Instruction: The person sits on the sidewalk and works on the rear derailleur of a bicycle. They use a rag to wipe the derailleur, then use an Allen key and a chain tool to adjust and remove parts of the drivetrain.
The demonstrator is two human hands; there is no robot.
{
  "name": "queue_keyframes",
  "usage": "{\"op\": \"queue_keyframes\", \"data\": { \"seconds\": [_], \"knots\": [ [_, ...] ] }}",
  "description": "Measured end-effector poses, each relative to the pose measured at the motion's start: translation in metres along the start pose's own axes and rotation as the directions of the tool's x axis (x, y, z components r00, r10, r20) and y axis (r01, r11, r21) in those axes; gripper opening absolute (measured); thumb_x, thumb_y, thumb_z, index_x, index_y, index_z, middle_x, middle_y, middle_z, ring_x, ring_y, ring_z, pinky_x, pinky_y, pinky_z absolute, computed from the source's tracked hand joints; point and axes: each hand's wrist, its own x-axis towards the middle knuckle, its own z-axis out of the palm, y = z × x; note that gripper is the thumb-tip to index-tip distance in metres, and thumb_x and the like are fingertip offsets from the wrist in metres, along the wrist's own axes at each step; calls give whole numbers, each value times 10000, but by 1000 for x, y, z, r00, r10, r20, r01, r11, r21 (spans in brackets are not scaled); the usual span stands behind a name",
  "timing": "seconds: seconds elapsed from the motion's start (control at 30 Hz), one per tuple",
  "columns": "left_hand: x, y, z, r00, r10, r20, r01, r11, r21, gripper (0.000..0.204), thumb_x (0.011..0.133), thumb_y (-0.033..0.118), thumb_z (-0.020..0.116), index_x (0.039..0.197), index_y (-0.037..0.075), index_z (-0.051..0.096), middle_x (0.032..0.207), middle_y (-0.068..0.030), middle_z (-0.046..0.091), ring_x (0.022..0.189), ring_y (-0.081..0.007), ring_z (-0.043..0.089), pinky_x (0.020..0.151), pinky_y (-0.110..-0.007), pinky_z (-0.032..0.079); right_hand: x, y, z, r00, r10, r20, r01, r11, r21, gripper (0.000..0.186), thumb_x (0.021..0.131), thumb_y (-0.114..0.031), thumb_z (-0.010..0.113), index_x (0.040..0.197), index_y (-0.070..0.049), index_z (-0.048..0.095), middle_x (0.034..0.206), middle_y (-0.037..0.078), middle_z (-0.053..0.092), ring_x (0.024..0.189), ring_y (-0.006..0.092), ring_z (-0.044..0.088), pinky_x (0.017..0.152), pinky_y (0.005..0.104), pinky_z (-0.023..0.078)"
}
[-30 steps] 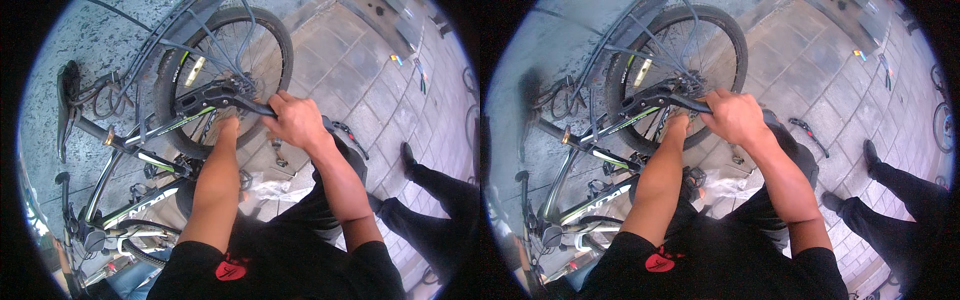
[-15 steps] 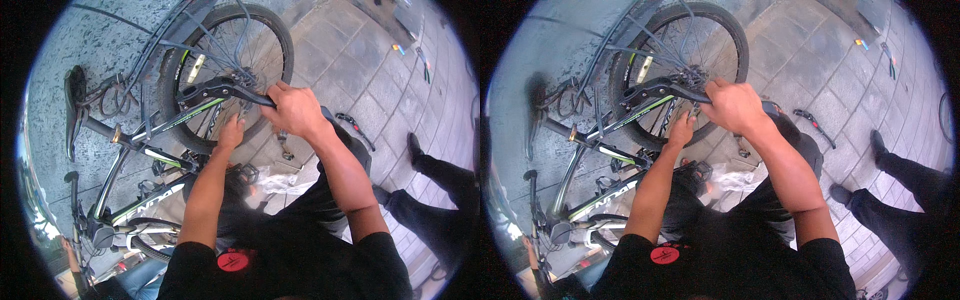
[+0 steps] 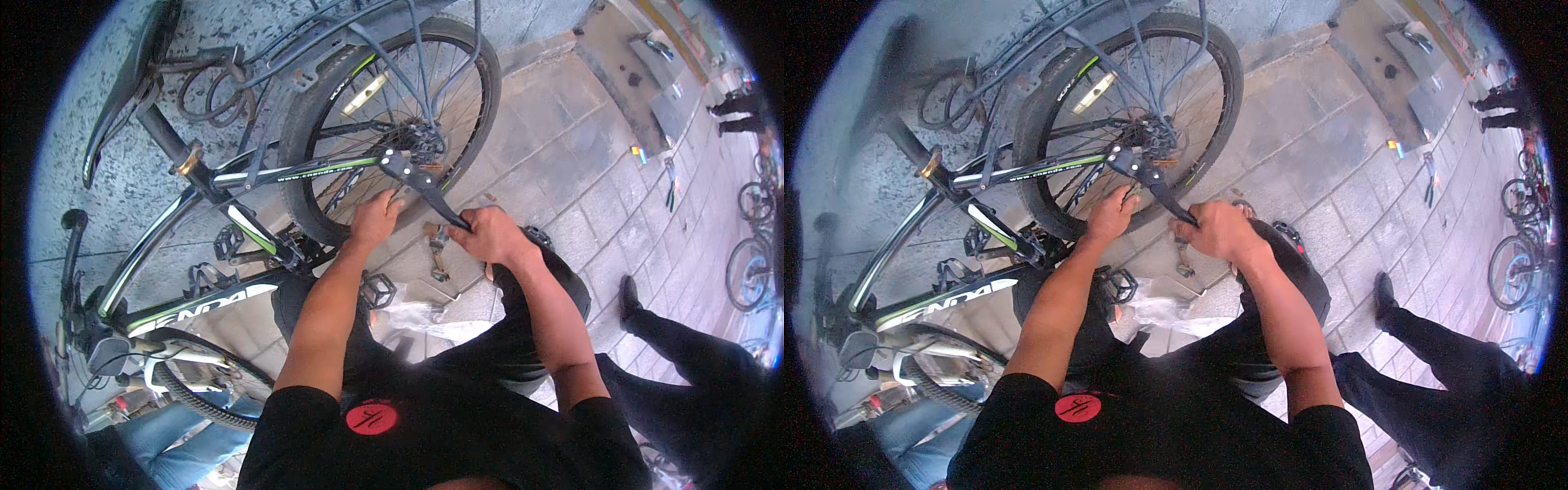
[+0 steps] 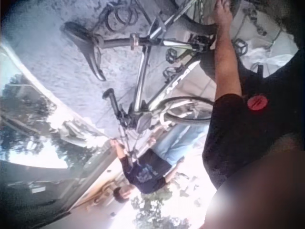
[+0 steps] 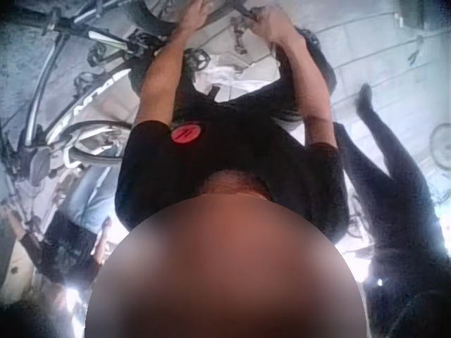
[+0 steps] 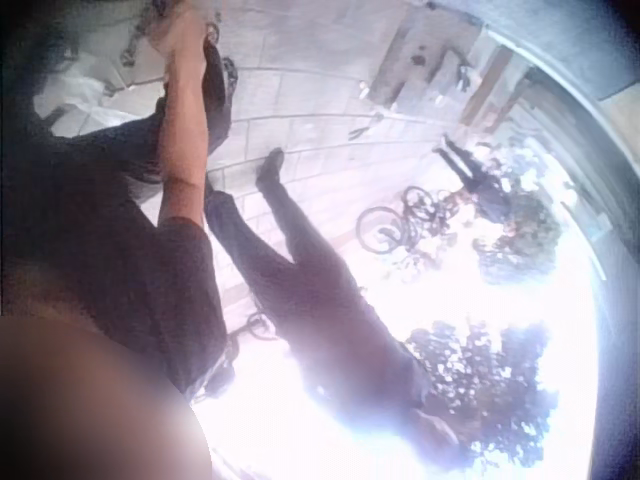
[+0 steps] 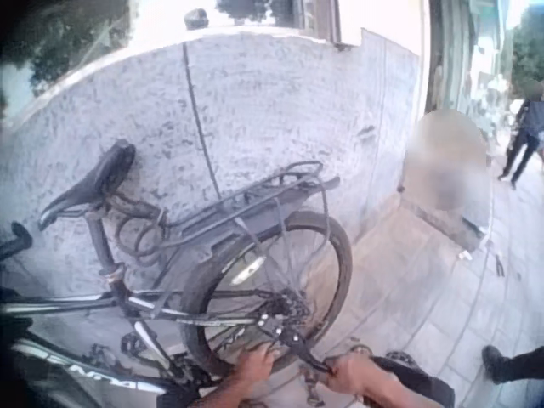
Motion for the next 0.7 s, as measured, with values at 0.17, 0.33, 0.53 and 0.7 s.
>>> {"op": "queue_keyframes", "data": {
  "seconds": [0.17, 0.33, 0.53, 0.7],
  "knots": [
    [-3, -4, -3, 1000, 0, 3, 0, 1000, -14, 520, 968, 479, 608, 1339, 114, 631, 1123, -228, 712, 1046, -451, 670, 886, -506, 535, -5, -3, 40, 941, 213, 261, -314, 838, 447, 421, 916, -384, 743, 738, -15, 643, 588, 91, 610, 506, 170, 597, 504, 346, 491],
    [4, -1, 1, 1000, -4, 10, 4, 999, -40, 511, 967, 473, 610, 1315, 102, 655, 1167, -226, 705, 1093, -423, 667, 925, -483, 530, -4, 10, 87, 950, 211, 231, -312, 673, 671, 443, 919, -363, 745, 694, -7, 606, 575, 37, 567, 470, 127, 554, 471, 319, 460],
    [-3, -1, -9, 994, 4, -107, -12, 998, -66, 427, 982, 365, 615, 1281, 65, 664, 1164, -256, 692, 1089, -429, 661, 946, -482, 517, 0, 36, 170, 971, 237, -30, -173, 784, 596, 503, 929, -417, 724, 697, 13, 605, 568, 32, 529, 525, 123, 528, 514, 357, 460],
    [-22, 44, -29, 988, -152, -40, 104, 823, -559, 439, 1028, 322, 600, 1332, 6, 611, 1181, -190, 707, 1070, -295, 672, 952, -378, 504, -15, 11, 147, 964, 242, 109, -254, 722, 644, 502, 936, -419, 716, 690, 5, 610, 575, 31, 535, 541, 112, 520, 523, 340, 452]
  ]
}}
